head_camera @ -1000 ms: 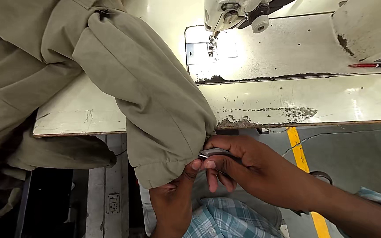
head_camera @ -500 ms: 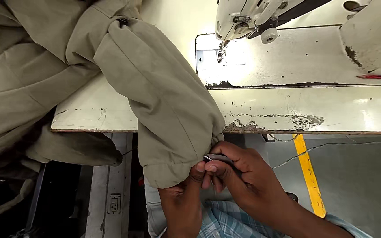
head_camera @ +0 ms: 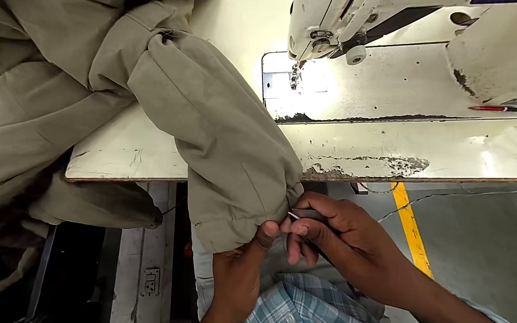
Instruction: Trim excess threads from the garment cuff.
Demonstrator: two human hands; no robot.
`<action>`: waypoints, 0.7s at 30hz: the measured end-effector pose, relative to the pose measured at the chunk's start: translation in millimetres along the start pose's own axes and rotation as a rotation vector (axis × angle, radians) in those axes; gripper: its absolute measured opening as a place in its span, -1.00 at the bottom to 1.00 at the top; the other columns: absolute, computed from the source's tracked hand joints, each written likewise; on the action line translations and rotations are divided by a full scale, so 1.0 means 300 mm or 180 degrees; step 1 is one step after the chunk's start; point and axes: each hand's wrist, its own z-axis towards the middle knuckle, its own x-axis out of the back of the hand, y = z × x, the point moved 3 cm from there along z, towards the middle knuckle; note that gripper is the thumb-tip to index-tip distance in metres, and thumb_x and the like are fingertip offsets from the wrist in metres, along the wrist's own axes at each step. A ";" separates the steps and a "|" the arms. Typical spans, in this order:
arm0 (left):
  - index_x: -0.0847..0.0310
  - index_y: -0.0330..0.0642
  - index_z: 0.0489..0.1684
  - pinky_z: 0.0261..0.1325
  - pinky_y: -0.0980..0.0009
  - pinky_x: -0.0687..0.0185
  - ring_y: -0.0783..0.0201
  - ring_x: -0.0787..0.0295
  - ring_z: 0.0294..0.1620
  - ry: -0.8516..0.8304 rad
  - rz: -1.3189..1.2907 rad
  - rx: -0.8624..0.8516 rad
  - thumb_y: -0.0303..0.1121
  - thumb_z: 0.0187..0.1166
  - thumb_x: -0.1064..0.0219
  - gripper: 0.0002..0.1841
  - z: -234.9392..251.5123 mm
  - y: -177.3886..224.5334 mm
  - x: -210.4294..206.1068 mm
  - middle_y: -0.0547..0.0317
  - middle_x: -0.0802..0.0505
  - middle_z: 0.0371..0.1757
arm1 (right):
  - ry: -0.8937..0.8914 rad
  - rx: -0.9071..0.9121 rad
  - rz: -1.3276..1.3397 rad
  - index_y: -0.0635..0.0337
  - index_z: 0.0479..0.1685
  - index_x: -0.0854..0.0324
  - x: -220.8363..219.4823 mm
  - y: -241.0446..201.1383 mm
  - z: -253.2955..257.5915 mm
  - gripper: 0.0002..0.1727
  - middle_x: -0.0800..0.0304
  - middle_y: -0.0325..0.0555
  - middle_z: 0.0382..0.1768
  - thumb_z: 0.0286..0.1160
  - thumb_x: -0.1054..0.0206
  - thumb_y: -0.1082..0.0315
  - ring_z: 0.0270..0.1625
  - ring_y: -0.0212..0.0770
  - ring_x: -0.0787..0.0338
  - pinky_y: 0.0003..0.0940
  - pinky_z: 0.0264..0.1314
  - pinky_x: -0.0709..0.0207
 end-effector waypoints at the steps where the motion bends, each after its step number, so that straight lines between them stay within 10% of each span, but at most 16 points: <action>1: -0.82 -0.18 0.00 0.17 0.35 -0.84 0.32 -0.91 -0.03 -0.0011 -0.0005 -0.0013 -0.40 0.40 -0.60 -0.75 -0.002 -0.001 -0.001 0.09 -0.93 -0.08 | -0.0027 -0.0032 -0.0057 0.14 -0.06 -0.61 0.008 -0.005 0.000 -0.70 -0.81 -0.29 -0.42 0.85 -0.11 0.12 -0.47 -0.50 -0.72 -0.67 -0.45 -0.60; 21: -0.79 -0.17 0.03 0.12 0.40 -0.85 0.35 -0.92 -0.08 -0.0210 0.0041 -0.0202 -0.41 0.46 -0.55 -0.77 -0.005 -0.002 -0.009 0.11 -0.94 -0.11 | -0.0479 -0.0272 -0.0541 0.05 -0.08 -0.64 0.037 -0.052 0.032 -0.74 -0.79 -0.43 -0.45 0.82 -0.16 0.10 -0.52 -0.58 -0.67 -0.73 -0.54 -0.52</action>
